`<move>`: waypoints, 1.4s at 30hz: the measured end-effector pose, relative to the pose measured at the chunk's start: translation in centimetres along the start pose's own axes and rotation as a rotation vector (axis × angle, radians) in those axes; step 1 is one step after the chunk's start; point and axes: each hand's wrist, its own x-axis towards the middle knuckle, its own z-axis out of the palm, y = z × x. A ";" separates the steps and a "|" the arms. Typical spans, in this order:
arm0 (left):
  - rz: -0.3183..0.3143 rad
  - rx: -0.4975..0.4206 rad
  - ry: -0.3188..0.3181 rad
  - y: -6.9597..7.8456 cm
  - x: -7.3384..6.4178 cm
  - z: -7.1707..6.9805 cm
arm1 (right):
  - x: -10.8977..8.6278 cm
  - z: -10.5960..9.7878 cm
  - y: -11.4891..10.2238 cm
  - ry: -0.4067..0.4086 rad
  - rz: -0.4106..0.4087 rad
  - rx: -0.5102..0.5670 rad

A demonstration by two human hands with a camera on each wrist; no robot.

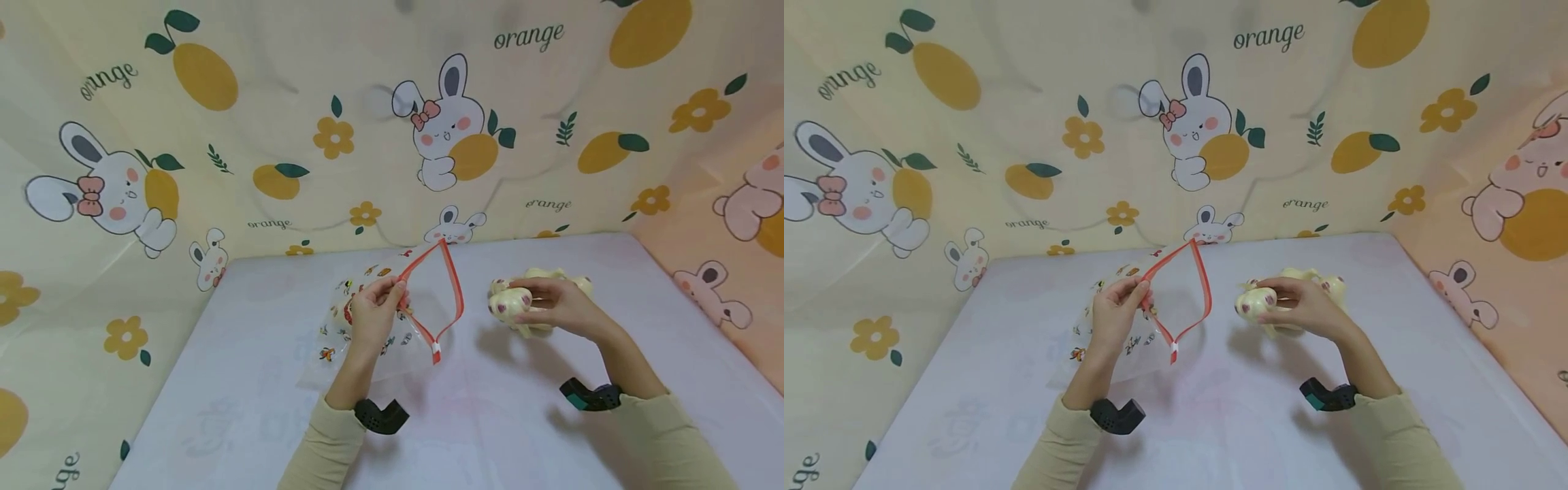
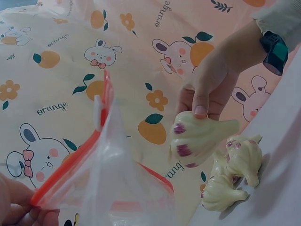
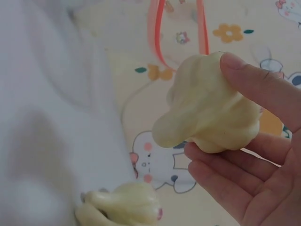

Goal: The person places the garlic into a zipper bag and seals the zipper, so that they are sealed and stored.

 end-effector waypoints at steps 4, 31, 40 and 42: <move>0.003 0.000 -0.006 -0.1 0.0 0.0 | 0.5 0.5 0.0 0.017 -0.012 -0.016; 0.021 -0.019 -0.009 0.0 -0.2 0.0 | 2.5 3.4 -3.8 0.058 -0.066 0.154; 0.001 -0.015 0.006 0.0 -0.1 0.0 | 3.0 4.0 -4.4 0.087 -0.069 0.185; 0.004 -0.011 0.005 0.0 -0.1 0.0 | 3.1 4.2 -4.5 0.091 -0.065 0.190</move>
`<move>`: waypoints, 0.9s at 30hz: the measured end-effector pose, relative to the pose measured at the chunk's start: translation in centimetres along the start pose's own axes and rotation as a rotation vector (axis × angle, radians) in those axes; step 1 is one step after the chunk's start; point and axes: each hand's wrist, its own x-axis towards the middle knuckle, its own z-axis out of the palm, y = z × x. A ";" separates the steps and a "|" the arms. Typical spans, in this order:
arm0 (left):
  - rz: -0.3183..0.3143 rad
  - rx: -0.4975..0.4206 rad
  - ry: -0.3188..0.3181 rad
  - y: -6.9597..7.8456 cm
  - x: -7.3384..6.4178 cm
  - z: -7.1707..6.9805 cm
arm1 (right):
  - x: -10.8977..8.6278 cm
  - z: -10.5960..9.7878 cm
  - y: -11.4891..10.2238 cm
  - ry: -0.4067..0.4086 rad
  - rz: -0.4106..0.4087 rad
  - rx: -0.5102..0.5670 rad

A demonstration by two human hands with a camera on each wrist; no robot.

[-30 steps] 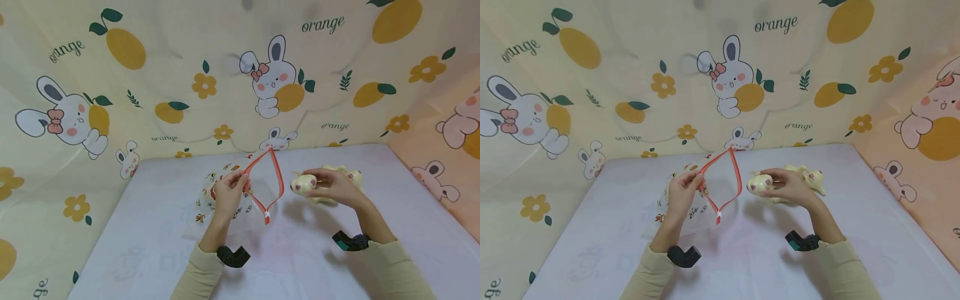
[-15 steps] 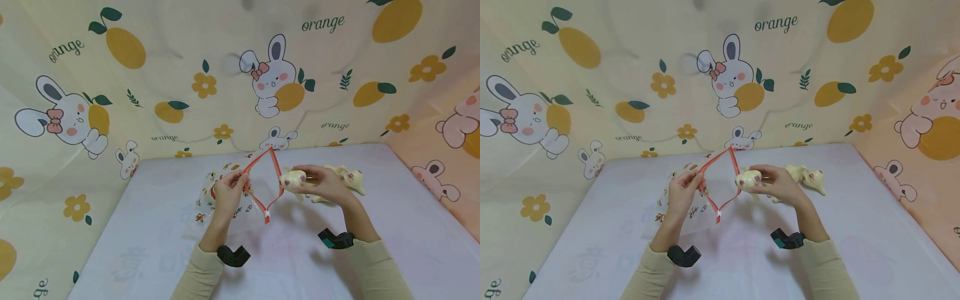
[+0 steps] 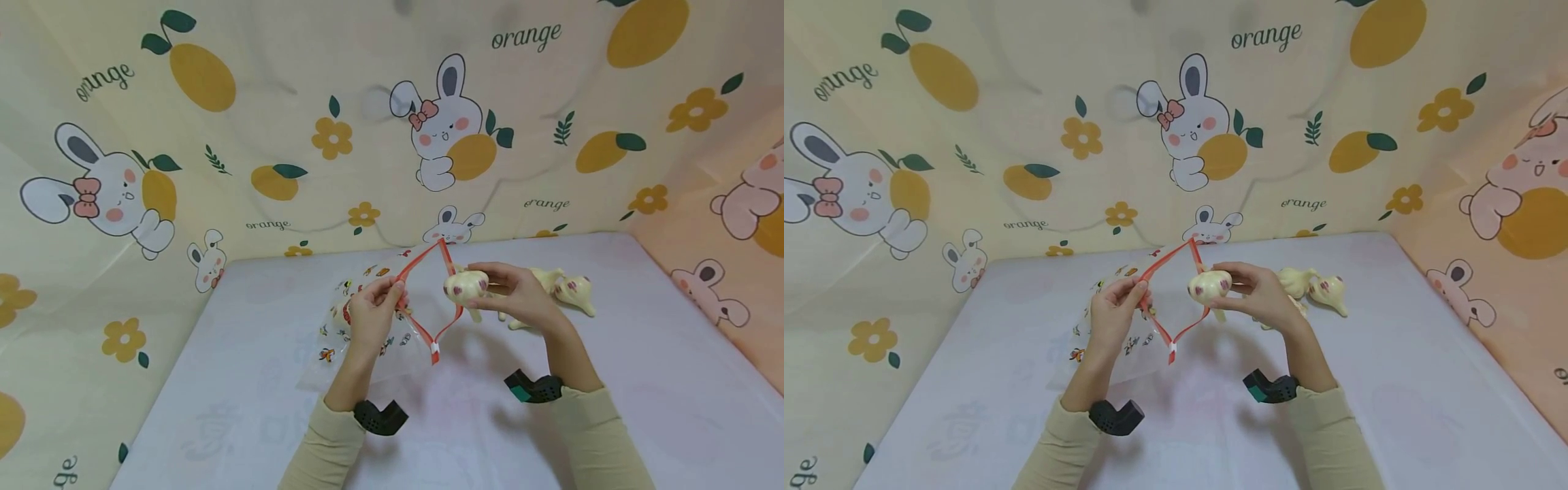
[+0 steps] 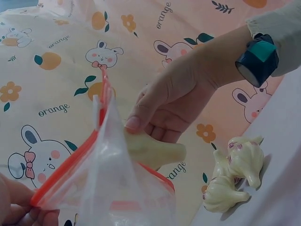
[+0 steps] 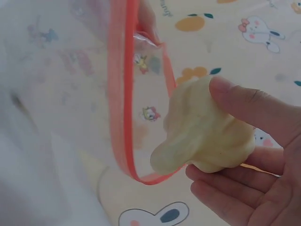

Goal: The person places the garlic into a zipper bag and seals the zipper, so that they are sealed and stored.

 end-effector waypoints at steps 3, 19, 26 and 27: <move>0.010 0.006 -0.001 -0.1 0.0 0.0 | 0.1 0.3 -0.1 -0.002 0.004 0.002; 0.040 -0.014 -0.006 0.0 0.0 -0.1 | 0.6 1.8 -0.5 0.134 0.080 -0.011; 0.035 -0.008 -0.008 -0.1 0.0 -0.1 | 1.0 3.0 -0.5 0.198 0.079 -0.027; 0.033 -0.005 -0.008 -0.1 0.0 -0.1 | 1.0 3.2 -0.4 0.206 0.079 -0.035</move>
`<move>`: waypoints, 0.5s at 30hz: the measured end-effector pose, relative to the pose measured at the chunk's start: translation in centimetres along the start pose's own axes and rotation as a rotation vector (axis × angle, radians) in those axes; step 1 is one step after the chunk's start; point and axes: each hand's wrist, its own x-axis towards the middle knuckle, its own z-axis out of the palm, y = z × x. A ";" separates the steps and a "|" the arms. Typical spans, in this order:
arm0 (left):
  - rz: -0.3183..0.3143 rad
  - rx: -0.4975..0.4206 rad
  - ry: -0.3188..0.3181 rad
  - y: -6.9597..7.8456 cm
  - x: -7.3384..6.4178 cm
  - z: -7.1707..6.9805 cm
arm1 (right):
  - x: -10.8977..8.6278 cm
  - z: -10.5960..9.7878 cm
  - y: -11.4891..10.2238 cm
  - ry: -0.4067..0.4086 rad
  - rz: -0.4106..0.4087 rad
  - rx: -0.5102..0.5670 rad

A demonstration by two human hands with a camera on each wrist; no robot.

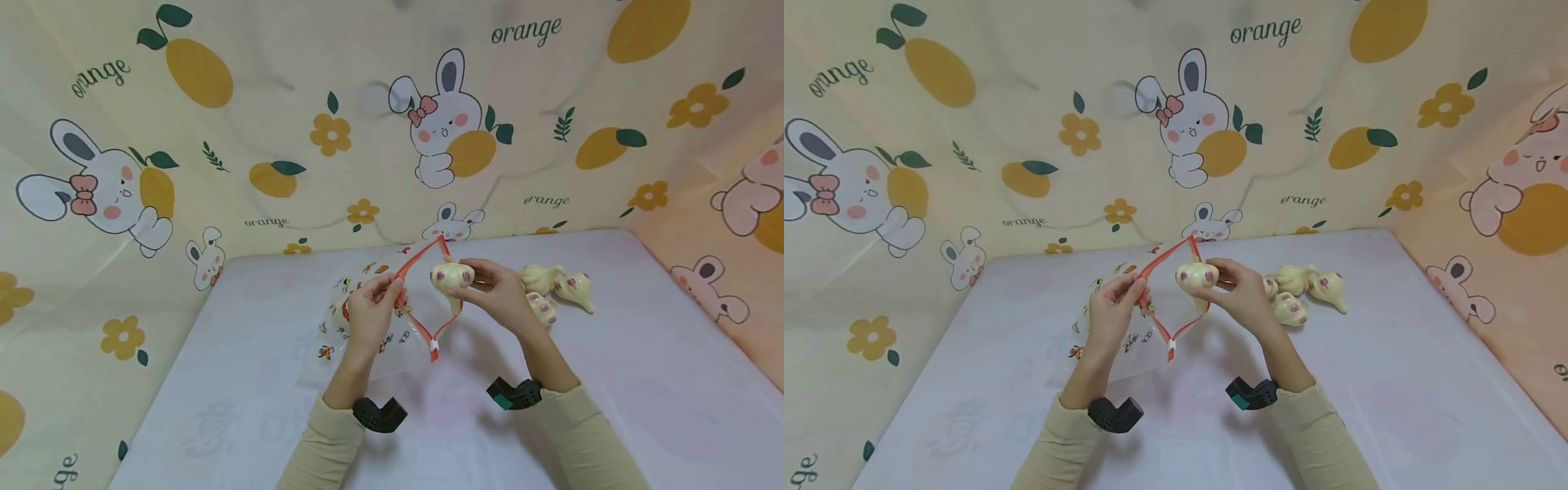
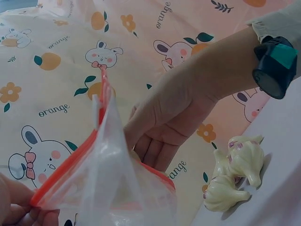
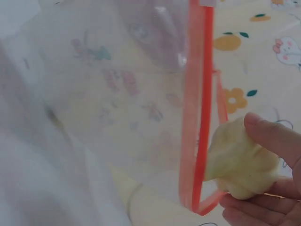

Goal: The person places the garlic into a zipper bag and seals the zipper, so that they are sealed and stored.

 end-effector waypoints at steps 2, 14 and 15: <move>-0.004 0.007 0.002 0.0 0.0 0.0 | 0.0 0.2 0.1 0.012 -0.003 -0.007; 0.003 0.013 0.013 0.1 0.1 0.0 | -0.3 0.6 -0.3 0.012 -0.005 -0.050; 0.010 0.018 0.015 0.0 0.1 0.0 | -0.3 0.6 -0.4 0.011 -0.006 -0.050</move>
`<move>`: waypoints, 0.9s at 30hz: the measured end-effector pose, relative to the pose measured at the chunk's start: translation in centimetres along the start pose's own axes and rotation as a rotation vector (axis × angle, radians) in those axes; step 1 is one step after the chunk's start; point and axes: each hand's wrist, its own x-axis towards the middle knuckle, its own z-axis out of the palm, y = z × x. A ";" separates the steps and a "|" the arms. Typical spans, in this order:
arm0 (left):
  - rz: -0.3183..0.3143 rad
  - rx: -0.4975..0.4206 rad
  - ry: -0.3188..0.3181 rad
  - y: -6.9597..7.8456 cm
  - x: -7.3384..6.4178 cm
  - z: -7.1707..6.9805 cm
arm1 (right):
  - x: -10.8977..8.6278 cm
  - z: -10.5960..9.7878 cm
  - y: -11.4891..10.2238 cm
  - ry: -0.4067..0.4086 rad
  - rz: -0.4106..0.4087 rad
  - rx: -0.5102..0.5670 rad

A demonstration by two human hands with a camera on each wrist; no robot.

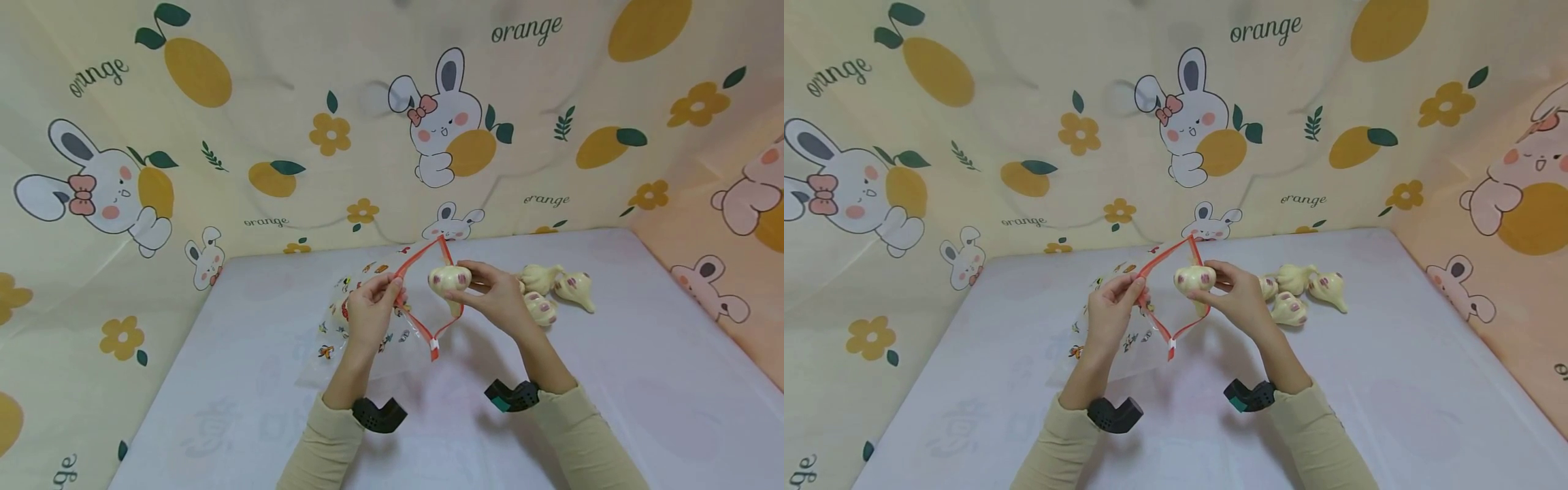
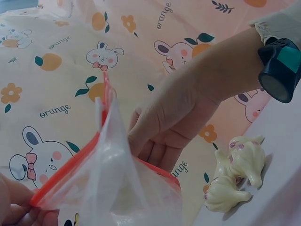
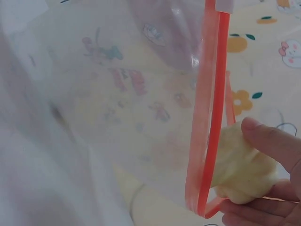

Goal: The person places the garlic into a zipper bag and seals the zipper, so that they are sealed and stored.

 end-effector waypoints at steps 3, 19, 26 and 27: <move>0.008 -0.008 0.005 0.1 -0.1 0.0 | 0.0 0.0 0.0 -0.001 -0.007 -0.002; 0.044 -0.078 -0.012 0.5 -0.2 -0.3 | 0.1 -0.4 0.6 -0.041 0.005 -0.012; 0.050 -0.050 -0.015 0.2 0.0 -0.5 | -0.1 -0.7 1.0 -0.037 0.006 -0.009; 0.048 -0.046 -0.015 0.2 0.0 -0.5 | -0.1 -0.7 1.1 -0.039 0.013 -0.006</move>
